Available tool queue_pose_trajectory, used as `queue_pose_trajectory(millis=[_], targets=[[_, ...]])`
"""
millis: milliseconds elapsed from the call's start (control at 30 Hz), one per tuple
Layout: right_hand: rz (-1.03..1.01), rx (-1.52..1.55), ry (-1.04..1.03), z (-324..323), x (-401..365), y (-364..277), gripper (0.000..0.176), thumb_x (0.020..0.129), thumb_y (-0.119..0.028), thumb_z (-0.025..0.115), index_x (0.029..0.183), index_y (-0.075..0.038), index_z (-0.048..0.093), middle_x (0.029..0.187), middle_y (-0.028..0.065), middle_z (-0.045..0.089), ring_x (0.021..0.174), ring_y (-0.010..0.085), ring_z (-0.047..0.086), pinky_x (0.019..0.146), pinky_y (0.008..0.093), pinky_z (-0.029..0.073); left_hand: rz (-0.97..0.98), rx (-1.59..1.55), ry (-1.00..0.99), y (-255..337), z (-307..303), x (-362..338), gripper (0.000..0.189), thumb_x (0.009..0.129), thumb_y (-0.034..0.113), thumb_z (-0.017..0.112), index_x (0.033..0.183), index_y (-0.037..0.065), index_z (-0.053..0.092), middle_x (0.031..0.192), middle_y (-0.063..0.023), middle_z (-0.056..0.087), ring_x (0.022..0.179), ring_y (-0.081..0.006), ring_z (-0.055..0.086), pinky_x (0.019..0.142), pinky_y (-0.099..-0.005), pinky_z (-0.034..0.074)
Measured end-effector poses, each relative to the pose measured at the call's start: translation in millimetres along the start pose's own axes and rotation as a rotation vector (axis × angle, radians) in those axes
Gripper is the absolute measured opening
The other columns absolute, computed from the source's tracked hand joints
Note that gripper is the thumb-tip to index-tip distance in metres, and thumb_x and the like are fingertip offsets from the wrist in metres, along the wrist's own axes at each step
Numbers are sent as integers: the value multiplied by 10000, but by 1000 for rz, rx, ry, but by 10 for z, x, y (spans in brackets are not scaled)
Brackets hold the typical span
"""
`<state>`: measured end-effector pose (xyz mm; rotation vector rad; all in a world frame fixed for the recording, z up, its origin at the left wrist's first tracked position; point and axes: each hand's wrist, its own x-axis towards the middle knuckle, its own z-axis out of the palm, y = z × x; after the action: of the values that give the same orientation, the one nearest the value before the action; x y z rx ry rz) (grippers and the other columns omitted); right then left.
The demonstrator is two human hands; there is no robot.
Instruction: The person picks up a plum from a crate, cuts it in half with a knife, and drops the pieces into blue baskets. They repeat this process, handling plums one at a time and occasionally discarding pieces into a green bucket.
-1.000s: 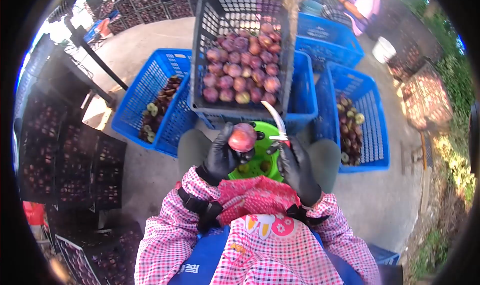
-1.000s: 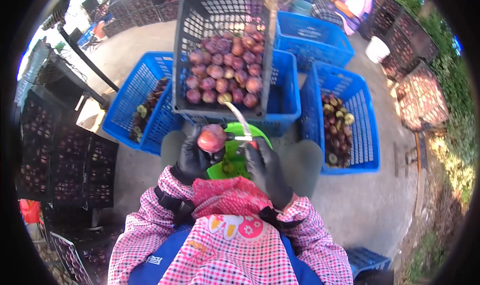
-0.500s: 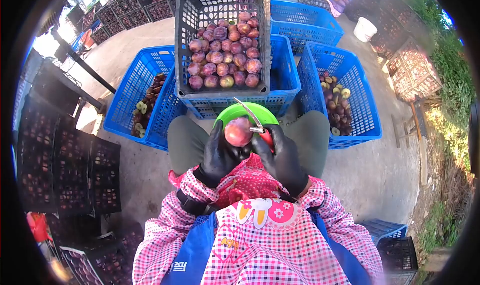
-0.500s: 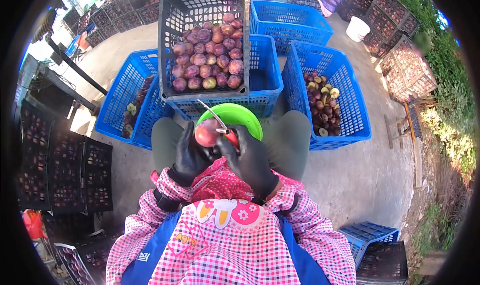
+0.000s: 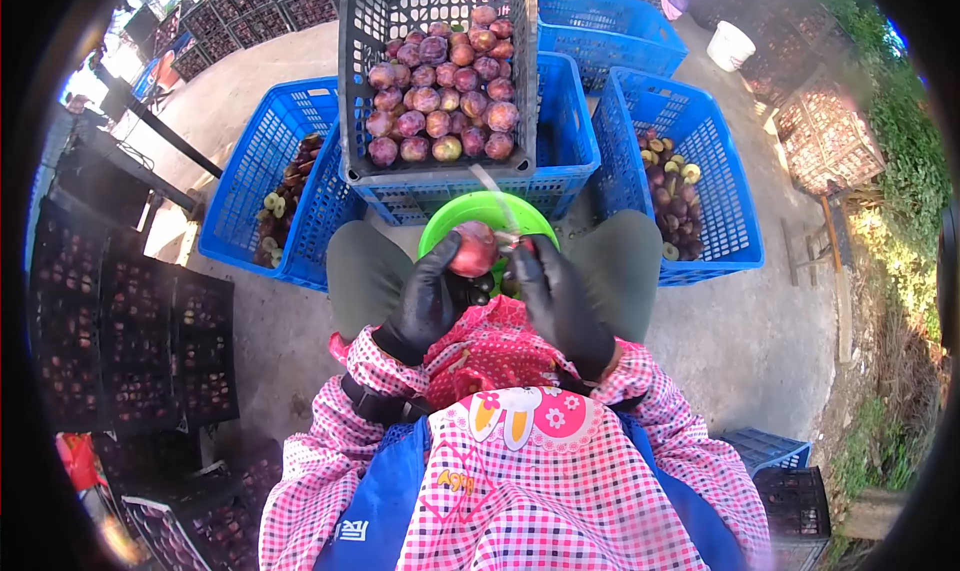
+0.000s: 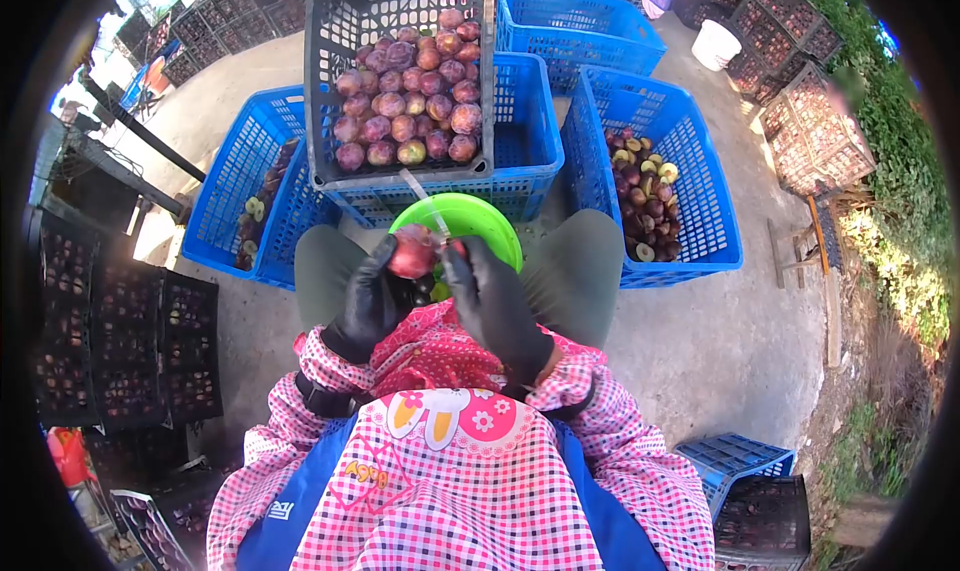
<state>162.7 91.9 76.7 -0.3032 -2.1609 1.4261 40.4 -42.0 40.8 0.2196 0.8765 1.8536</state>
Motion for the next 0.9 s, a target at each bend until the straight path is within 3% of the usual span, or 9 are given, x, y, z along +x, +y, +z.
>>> queue_pose_trajectory(millis=[67, 100, 167, 200, 367, 600, 667, 767, 900], targets=[[241, 63, -114, -134, -1, 38, 244, 1008, -220, 543, 1124, -5, 551, 778, 142, 639, 645, 278, 635, 607, 395, 477, -16, -181, -86, 13, -89, -41, 532, 983, 453, 503, 1352, 70, 480, 1233, -95, 615, 1001, -182, 614, 807, -310, 517], [228, 49, -121, -149, 24, -23, 218, 1007, -212, 540, 1080, -7, 549, 765, 172, 631, 644, 347, 634, 587, 425, 456, -17, -178, -85, 48, 28, -75, 532, 983, 453, 503, 1352, 70, 480, 1233, -95, 615, 1001, -182, 614, 807, -310, 517], [145, -24, -129, -134, 10, -52, 216, 1006, -213, 541, 1070, -7, 546, 759, 187, 620, 654, 367, 631, 582, 422, 455, 5, -145, 144, 85, 294, -134, 550, 969, 492, 517, 1318, 66, 510, 1178, -84, 634, 872, -154, 605, 723, -268, 486], [59, -100, -143, -132, -2, -59, 216, 1005, -215, 542, 1059, -6, 543, 752, 201, 610, 663, 387, 628, 578, 419, 454, 1, -148, 143, 51, 246, -113, 550, 969, 492, 517, 1318, 66, 510, 1178, -84, 634, 872, -154, 605, 723, -268, 486], [73, -22, -163, -72, -47, -41, 217, 994, -207, 555, 1070, -4, 546, 758, 230, 601, 674, 419, 618, 573, 430, 450, 2, -18, -7, 40, 40, -44, 549, 964, 541, 513, 1270, 87, 542, 1054, -47, 649, 748, -112, 567, 615, -226, 434], [50, -45, -185, -47, -26, -62, 218, 980, -205, 570, 1058, -1, 556, 708, 232, 593, 644, 424, 615, 562, 443, 456, -18, -62, -82, 34, 57, -56, 494, 997, 484, 498, 1245, 61, 557, 1010, -34, 641, 781, -111, 558, 669, -249, 443], [12, -122, -168, -31, -43, -18, 217, 975, -209, 576, 1042, -3, 556, 690, 232, 592, 633, 427, 615, 554, 459, 456, 32, 36, 16, 8, 131, -56, 545, 975, 544, 489, 1250, 76, 539, 983, -30, 637, 652, -74, 523, 545, -207, 392], [-37, -235, -137, 3, -54, 5, 213, 965, -217, 584, 1007, -10, 555, 663, 228, 594, 613, 435, 611, 538, 487, 455, 37, 255, -128, 127, 19, -47, 543, 981, 527, 488, 1262, 63, 520, 927, -24, 626, 545, -58, 459, 481, -197, 352], [-48, -324, -155, 39, -47, 141, 225, 964, -229, 582, 992, -8, 548, 666, 240, 594, 588, 438, 602, 529, 490, 462, 110, 543, -11, 201, 95, -58, 512, 999, 476, 485, 1273, 44, 510, 880, -14, 616, 464, -48, 384, 438, -190, 321]])
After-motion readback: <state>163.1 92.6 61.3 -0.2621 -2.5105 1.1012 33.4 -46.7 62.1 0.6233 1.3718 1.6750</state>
